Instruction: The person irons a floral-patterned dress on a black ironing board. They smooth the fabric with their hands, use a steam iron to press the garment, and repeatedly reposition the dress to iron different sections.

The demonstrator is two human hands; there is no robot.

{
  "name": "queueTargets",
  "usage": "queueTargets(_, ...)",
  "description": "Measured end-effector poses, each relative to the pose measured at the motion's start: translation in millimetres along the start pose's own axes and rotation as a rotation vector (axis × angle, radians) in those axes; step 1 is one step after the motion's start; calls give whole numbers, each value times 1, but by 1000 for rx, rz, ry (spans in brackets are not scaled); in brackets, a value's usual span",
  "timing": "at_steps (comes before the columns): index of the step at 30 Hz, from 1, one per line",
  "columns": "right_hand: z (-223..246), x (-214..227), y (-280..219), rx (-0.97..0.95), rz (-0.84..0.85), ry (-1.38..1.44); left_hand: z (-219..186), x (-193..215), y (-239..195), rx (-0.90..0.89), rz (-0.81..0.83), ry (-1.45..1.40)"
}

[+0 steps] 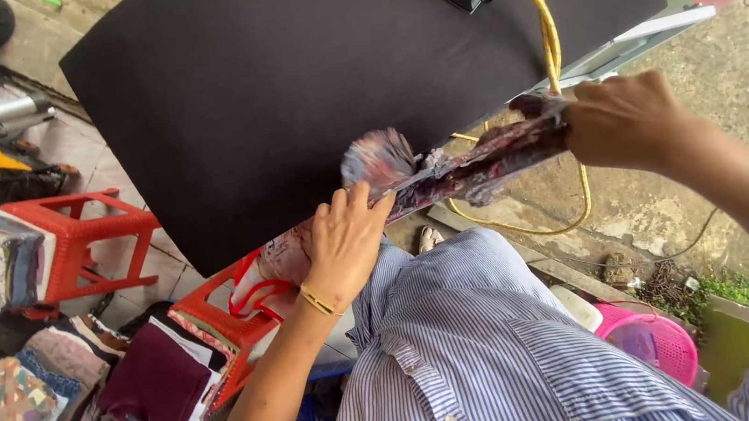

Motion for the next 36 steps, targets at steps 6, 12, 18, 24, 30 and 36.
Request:
queueTargets(6, -17, -17, -20, 137, -284, 159, 26, 35, -32, -9, -137, -55)
queueTargets(12, -11, 24, -41, 746, -461, 1066, 37, 32, -53, -266, -498, -224)
queueTargets(18, -5, 44, -18, 1055, 92, 1668, 57, 43, -88, -16, -840, -978)
queueTargets(24, -5, 123, 36, 1004, 127, 1457, 108, 87, -129, 61, -704, -877)
queueTargets(30, 50, 274, 201, 652, -282, 1071, 279, 68, -66, 295, -40, -677)
queueTargets(36, 239, 274, 414, 325, -596, 1119, 538, -162, 16, 551, -519, -574)
Point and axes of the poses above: each hand's wrist, its own y-axis towards the middle knuckle, its own x-axis out of the back of the hand, z = x × y, the point moved 3 cm from there along y, towards the middle knuckle, and after that the axes turned 13 degrees about -x, right-handed, at the moved point
